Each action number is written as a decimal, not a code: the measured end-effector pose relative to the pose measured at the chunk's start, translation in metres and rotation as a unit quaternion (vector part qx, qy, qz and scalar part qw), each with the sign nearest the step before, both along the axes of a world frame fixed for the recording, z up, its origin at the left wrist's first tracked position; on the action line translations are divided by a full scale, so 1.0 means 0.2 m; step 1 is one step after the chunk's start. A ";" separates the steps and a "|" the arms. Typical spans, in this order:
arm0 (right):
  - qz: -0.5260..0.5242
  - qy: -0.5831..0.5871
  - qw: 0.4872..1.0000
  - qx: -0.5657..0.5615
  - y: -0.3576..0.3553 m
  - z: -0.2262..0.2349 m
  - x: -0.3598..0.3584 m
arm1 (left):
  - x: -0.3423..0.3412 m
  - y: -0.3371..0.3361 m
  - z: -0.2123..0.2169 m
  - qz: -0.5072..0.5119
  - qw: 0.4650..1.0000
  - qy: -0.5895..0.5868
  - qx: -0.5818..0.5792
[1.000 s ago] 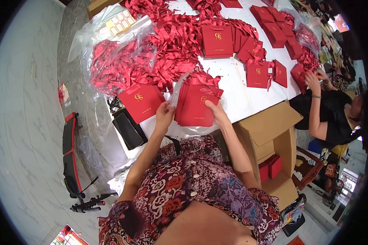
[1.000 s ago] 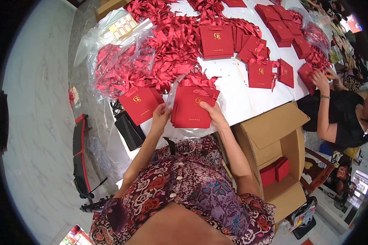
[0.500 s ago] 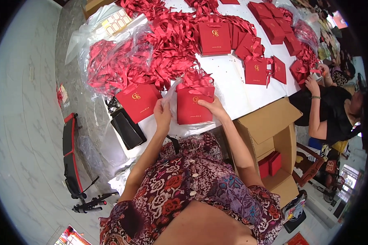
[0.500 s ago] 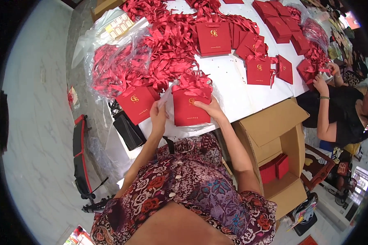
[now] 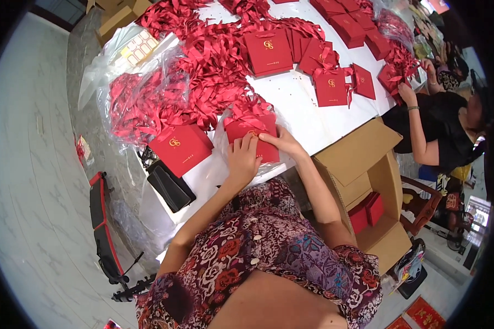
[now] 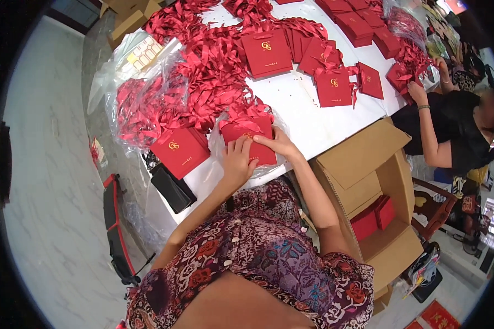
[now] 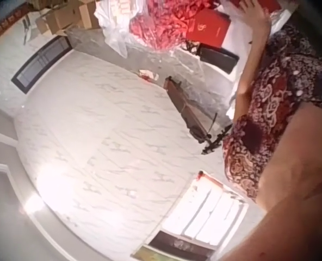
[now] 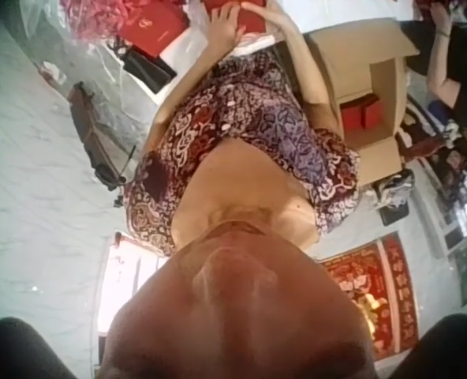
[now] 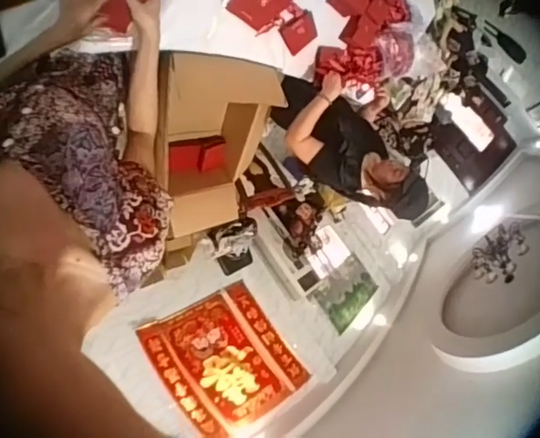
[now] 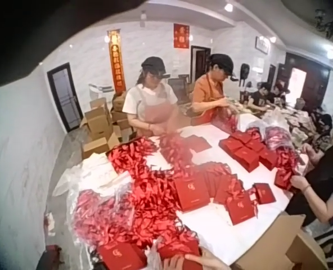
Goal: The recorder is counting, stacking, and placing red decorative paper bags into a larger plastic bag as part of a manual assembly line.
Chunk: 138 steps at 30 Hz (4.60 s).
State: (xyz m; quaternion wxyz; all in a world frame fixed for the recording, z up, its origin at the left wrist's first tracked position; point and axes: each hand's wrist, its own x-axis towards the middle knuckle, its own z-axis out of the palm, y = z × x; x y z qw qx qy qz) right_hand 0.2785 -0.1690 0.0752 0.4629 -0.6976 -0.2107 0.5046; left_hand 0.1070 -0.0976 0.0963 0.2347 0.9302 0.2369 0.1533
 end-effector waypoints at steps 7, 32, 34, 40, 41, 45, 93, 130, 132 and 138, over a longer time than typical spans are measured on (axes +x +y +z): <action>-0.019 -0.534 0.845 0.002 -0.04 -0.02 0.19 | 0.03 -0.01 -0.02 0.000 0.999 0.018 0.035; -0.131 -0.281 0.951 0.011 -0.17 0.11 0.02 | 0.14 0.05 -0.01 -0.012 0.966 0.237 0.099; -0.122 -0.256 0.959 0.002 -0.28 -0.11 -0.06 | 0.16 0.05 0.01 -0.011 0.964 0.249 0.097; -0.124 -0.170 0.977 -0.039 -0.37 -0.23 -0.10 | 0.18 0.06 0.03 -0.015 0.958 0.269 0.096; -0.126 -0.247 0.959 -0.050 -0.39 -0.21 -0.11 | 0.19 0.06 0.02 -0.017 0.958 0.270 0.096; -0.122 -0.248 0.960 -0.053 -0.46 -0.24 -0.17 | 0.20 0.06 0.01 -0.018 0.957 0.276 0.091; 0.117 -0.462 0.879 0.009 0.16 0.14 -0.26 | 0.15 0.63 -0.15 0.082 0.976 0.148 -0.139; 0.161 -0.417 0.887 -0.118 0.28 0.07 -0.26 | -0.32 0.26 0.24 0.221 0.750 -0.238 -0.576; 0.138 -0.429 0.888 -0.089 0.27 0.05 -0.26 | -0.32 0.27 0.32 0.240 0.746 -0.236 -0.574; 0.175 -0.411 0.886 -0.125 0.28 0.12 -0.27 | -0.29 0.19 0.42 0.293 0.905 -0.256 -0.174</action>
